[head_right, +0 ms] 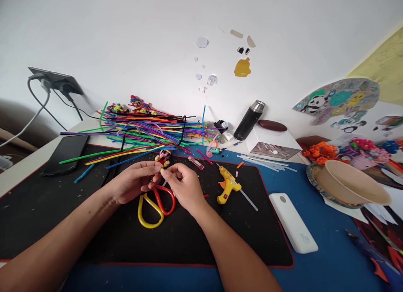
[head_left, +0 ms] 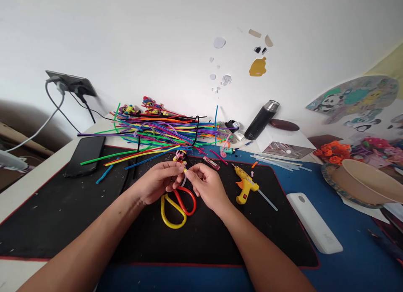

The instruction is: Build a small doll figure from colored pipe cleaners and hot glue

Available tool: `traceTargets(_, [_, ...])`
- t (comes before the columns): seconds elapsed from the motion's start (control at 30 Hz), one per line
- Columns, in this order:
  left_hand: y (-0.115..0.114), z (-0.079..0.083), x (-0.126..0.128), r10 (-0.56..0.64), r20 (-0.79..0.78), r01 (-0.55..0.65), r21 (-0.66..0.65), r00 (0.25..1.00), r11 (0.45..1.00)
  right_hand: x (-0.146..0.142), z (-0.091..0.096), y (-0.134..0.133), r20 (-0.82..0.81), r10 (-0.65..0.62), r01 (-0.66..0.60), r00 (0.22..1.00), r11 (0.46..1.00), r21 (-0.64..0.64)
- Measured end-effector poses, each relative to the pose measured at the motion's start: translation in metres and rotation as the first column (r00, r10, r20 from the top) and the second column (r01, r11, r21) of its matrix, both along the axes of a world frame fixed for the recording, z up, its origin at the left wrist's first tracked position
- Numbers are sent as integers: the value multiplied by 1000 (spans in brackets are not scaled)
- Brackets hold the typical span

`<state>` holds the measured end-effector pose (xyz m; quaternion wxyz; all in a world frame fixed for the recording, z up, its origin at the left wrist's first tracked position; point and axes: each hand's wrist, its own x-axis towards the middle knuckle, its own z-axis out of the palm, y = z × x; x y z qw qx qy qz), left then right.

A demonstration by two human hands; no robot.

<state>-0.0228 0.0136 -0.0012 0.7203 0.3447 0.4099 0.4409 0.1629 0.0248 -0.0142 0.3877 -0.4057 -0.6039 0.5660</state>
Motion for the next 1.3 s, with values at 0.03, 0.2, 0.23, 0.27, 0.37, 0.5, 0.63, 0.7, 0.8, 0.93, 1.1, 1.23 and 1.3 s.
traceTargets(0.03, [0,0,0,-5,2,5,0,1000,1000,0,0,0,1,3,-3,1000,1000,0])
traceTargets(0.2, [1,1,0,-20,22,20,-7,1000,1000,0,-1,3,-36,-6,4,999,999,-39])
traceTargets(0.23, [1,2,0,-17,26,17,-3,1000,1000,1,0,3,-41,-12,10,999,999,-46])
traceTargets(0.27, [1,2,0,-10,29,10,2,1000,1000,1,0,3,-43,-14,12,999,999,-49])
traceTargets(0.37, [1,3,0,17,34,-17,8,999,1000,0,1,2,-29,-3,2,1000,999,-41])
traceTargets(0.5, [1,2,0,33,46,-33,10,998,999,0,3,1,-20,2,-2,1000,1000,-23])
traceTargets(0.63, [1,1,0,58,62,-59,17,996,998,1,5,0,-27,-10,10,1000,1000,-20])
traceTargets(0.7, [1,1,0,79,48,-80,19,996,997,2,5,0,-49,-10,9,999,1000,-22])
traceTargets(0.8, [2,0,1,103,4,-103,24,995,994,4,6,0,-65,-3,1,998,1000,-24])
traceTargets(0.93, [2,0,2,117,-42,-116,32,992,993,4,6,1,-28,3,-4,1000,1000,-15])
traceTargets(1.1, [1,0,2,127,-58,-125,41,990,991,1,2,2,-41,28,-29,999,999,-36])
traceTargets(1.23, [1,0,3,130,-50,-129,32,990,991,1,0,2,-91,26,-30,995,999,-42])
traceTargets(1.3, [0,-1,3,126,-50,-124,31,991,992,1,1,2,-98,32,-36,995,999,-35])
